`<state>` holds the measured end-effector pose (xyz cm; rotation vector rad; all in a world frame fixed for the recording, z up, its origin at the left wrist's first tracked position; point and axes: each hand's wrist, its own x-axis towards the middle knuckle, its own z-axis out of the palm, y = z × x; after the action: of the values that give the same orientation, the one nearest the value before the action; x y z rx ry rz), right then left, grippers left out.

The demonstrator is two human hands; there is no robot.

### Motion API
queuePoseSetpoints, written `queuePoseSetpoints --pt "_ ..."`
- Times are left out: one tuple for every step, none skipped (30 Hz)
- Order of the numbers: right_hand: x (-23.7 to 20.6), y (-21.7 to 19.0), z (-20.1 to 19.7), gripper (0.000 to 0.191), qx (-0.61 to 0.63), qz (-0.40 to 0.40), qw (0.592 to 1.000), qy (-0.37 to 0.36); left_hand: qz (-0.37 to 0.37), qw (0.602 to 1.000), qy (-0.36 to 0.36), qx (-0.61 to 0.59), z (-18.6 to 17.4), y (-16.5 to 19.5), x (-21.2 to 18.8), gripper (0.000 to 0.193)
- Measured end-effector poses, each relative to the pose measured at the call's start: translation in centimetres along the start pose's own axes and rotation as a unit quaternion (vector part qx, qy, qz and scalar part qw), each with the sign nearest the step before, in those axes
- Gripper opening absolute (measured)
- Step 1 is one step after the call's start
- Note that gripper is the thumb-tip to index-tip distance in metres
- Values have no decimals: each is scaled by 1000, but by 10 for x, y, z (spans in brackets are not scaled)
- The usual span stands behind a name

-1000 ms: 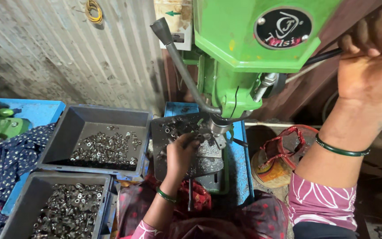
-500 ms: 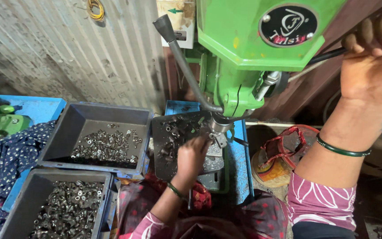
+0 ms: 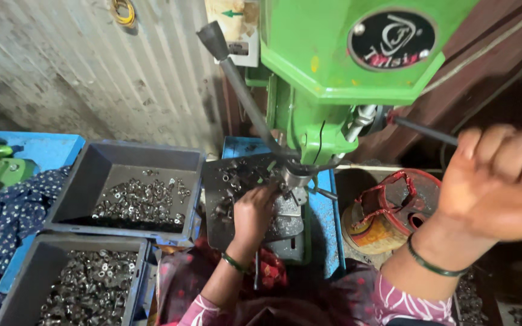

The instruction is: The person operates a green drill press to drill holes in small metal parts. They pick each part from a bin, position it under the drill bit, lower the lever to drill, then remove the part and place it back into the bin. The process is repeated continuously throughout the clip.

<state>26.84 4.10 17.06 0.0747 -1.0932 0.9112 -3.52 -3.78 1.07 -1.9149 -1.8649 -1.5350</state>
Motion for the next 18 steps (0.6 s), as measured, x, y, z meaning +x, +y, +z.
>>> queuePoseSetpoints --pt "-7 1 2 47 -5 -13 1000 4 7 1000 8 -7 1 -1 0 25" --pt "-14 2 3 47 -5 -29 1000 10 11 1000 16 -14 0 -1 0 24" --pt "-18 4 3 48 -8 -42 999 12 15 999 25 -20 0 -1 0 24" --pt "-23 4 2 50 -12 -54 998 14 11 1000 13 -16 0 -2 1 26" --pt "-24 5 -1 52 1 -50 999 5 1 1000 -1 -12 0 -3 2 29" --pt "-30 5 -3 52 2 -46 999 10 -11 1000 -22 -8 -1 -3 1 31" --pt "-34 4 -6 53 4 -41 999 15 0 1000 -19 -10 -3 -2 -1 31" --pt "-35 6 -9 53 1 -47 999 21 17 1000 -6 -12 -1 -3 1 30" --pt "-36 7 -12 53 -6 -50 998 24 29 999 13 -14 -1 -3 2 30" --pt "-36 8 -14 52 -13 -53 998 27 31 999 20 -15 0 -4 2 28" --pt "-38 9 -16 51 -30 -58 997 37 34 999 23 -16 0 -4 2 25" --pt "-38 9 -17 51 -35 -61 997 40 37 999 27 -19 0 -4 3 23" --pt "-38 10 -18 50 -41 -64 996 42 37 999 23 -16 0 -5 3 23" --pt "-38 10 -20 49 -35 -64 996 41 37 999 16 -13 0 -5 3 23" --pt "-38 10 -21 49 -31 -65 997 37 38 999 9 -11 -1 -6 3 23" --pt "-38 10 -23 48 -27 -66 997 32 30 1000 -1 -1 -3 -6 3 21" --pt "-37 10 -26 47 -25 -68 997 22 23 1000 -10 9 -4 -6 4 19" --pt "-36 11 -29 46 -25 -70 997 8 15 1000 -19 19 -6 -5 4 18"
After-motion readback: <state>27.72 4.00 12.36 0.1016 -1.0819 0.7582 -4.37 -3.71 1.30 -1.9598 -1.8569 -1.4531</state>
